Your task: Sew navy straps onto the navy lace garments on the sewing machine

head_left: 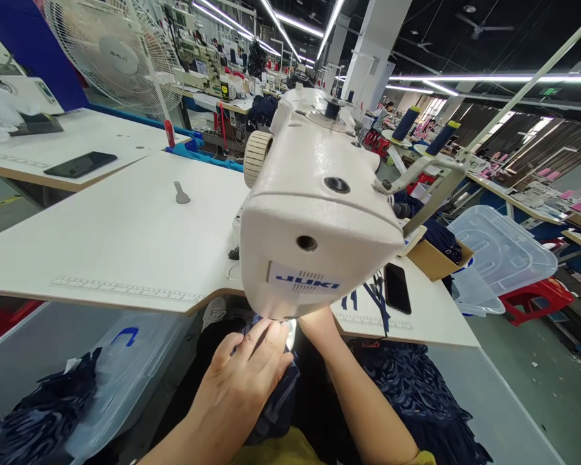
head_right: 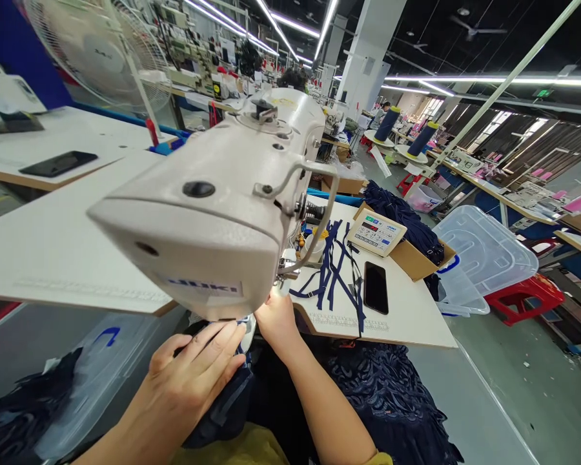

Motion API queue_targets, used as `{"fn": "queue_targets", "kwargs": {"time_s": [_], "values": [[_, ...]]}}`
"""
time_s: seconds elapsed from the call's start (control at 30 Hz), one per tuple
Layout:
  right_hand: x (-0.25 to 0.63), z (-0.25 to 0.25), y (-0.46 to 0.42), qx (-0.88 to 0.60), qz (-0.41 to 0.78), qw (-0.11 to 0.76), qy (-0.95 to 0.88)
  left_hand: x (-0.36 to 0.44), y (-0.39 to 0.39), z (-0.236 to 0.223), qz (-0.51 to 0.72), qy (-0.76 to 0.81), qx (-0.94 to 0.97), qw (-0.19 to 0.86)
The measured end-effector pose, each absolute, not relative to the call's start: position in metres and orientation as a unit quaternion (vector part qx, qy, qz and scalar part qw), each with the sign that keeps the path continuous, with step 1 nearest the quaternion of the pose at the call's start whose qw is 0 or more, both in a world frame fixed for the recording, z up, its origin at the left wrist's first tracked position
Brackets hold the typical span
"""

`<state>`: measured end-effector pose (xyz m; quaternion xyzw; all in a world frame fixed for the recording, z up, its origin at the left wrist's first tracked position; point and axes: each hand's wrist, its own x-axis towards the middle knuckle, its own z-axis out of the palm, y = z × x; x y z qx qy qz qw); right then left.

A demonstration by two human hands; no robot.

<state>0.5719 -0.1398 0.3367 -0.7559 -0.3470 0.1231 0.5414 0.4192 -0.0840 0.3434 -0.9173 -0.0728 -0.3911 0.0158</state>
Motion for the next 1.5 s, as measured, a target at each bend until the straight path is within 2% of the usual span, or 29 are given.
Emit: {"fn": "queue_targets", "kwargs": {"time_s": [0.47,0.87,1.17,1.37,1.5], "values": [[0.572,0.338,-0.140,-0.745,0.132,0.547,-0.357,0.412,-0.081,0.337,-0.398,-0.101,-0.912,-0.012],[0.572,0.336,-0.141,-0.720,0.150,0.577,-0.356,0.414,-0.078,0.325,-0.433,-0.061,-0.898,-0.047],[0.569,0.333,-0.144,-0.745,0.114,0.547,-0.364,0.416,-0.083,0.327,-0.429,-0.079,-0.899,-0.032],[0.568,0.332,-0.142,-0.749,0.084,0.537,-0.379,0.414,-0.084,0.329,-0.417,-0.093,-0.901,-0.079],[0.566,0.328,-0.142,-0.761,0.081,0.534,-0.359,0.412,-0.083,0.330,-0.403,-0.095,-0.908,-0.057]]}}
